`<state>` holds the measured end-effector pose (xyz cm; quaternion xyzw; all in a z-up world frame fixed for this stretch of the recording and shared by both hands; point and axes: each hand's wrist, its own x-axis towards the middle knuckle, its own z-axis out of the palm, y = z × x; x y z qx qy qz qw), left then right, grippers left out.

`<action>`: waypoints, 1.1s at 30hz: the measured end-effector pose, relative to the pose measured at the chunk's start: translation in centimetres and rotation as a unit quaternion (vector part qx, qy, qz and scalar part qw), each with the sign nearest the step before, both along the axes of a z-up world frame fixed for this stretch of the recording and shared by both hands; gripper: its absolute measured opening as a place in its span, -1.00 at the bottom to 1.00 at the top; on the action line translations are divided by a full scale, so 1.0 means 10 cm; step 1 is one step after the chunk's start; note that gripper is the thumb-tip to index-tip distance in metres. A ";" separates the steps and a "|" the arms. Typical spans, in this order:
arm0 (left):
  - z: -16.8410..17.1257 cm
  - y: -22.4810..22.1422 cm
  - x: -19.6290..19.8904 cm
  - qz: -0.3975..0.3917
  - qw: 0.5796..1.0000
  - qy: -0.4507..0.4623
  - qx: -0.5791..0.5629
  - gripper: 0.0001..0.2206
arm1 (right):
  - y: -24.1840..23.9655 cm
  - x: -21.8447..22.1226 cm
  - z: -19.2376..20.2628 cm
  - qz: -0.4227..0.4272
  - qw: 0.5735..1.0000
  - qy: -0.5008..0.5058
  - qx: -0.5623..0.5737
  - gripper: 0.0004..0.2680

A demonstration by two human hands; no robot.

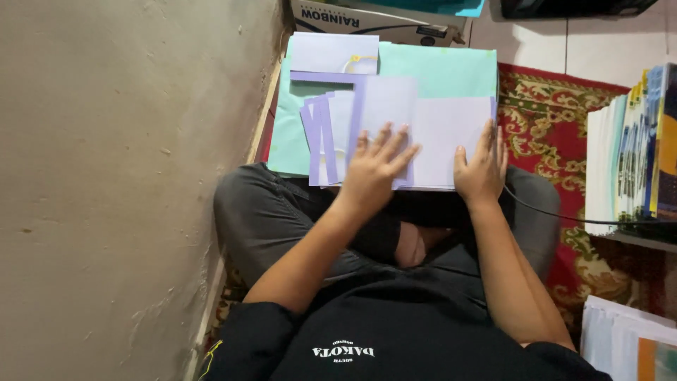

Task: Folding printed paper sheets into booklets and stacking them on the floor.

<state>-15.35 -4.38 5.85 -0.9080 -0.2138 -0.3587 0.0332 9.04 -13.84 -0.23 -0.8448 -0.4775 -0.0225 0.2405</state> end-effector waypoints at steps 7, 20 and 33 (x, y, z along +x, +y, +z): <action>-0.19 0.15 -0.13 0.035 0.988 0.095 -0.115 -0.52 | 0.00 -0.02 -0.09 -0.062 0.997 -0.039 0.002 -0.42; -0.42 -0.05 1.05 -0.023 0.983 0.105 -0.146 -0.49 | -0.04 0.30 -0.13 -0.041 0.992 -0.014 0.119 -0.49; -0.69 0.04 1.02 -0.030 0.991 0.060 -0.114 -0.45 | -0.16 0.78 -0.19 -0.051 0.991 0.069 0.107 -0.81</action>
